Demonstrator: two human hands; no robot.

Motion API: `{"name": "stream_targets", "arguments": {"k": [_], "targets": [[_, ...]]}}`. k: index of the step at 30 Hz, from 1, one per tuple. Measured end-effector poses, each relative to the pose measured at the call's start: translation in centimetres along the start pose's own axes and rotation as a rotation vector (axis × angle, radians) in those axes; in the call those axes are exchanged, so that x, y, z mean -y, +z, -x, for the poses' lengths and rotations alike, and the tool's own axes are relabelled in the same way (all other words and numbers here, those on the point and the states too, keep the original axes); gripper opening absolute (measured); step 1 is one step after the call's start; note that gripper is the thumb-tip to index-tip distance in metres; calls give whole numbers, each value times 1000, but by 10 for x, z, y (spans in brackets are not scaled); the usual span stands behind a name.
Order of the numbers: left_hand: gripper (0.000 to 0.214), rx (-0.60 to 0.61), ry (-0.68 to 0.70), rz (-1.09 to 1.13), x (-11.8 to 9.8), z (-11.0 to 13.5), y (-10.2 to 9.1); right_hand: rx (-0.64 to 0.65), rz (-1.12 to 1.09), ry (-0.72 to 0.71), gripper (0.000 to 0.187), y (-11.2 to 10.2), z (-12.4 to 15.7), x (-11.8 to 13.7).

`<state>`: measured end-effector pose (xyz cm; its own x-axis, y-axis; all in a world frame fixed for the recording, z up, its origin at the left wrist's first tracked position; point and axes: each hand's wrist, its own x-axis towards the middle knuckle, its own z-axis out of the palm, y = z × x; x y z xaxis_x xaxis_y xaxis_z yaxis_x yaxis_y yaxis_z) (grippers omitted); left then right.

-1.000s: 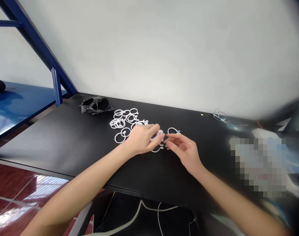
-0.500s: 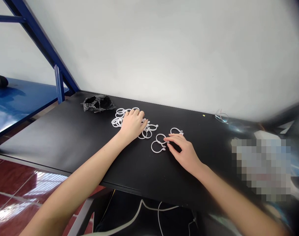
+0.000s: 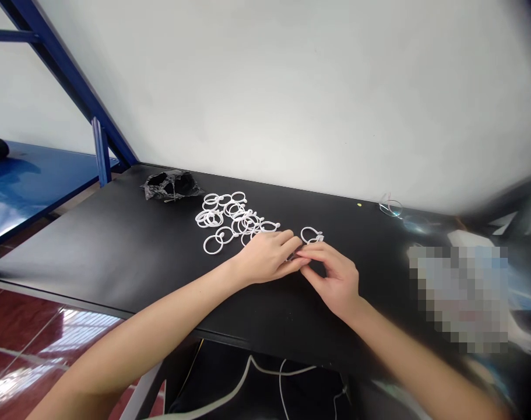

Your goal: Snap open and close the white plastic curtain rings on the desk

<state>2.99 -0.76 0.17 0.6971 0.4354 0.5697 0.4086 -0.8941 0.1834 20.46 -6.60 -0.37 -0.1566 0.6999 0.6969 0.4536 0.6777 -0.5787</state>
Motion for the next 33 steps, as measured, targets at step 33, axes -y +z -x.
{"name": "stream_targets", "arguments": {"k": [33], "targets": [[27, 87, -295, -360, 56, 6, 1, 382, 204, 155, 8, -5, -1, -12]]}}
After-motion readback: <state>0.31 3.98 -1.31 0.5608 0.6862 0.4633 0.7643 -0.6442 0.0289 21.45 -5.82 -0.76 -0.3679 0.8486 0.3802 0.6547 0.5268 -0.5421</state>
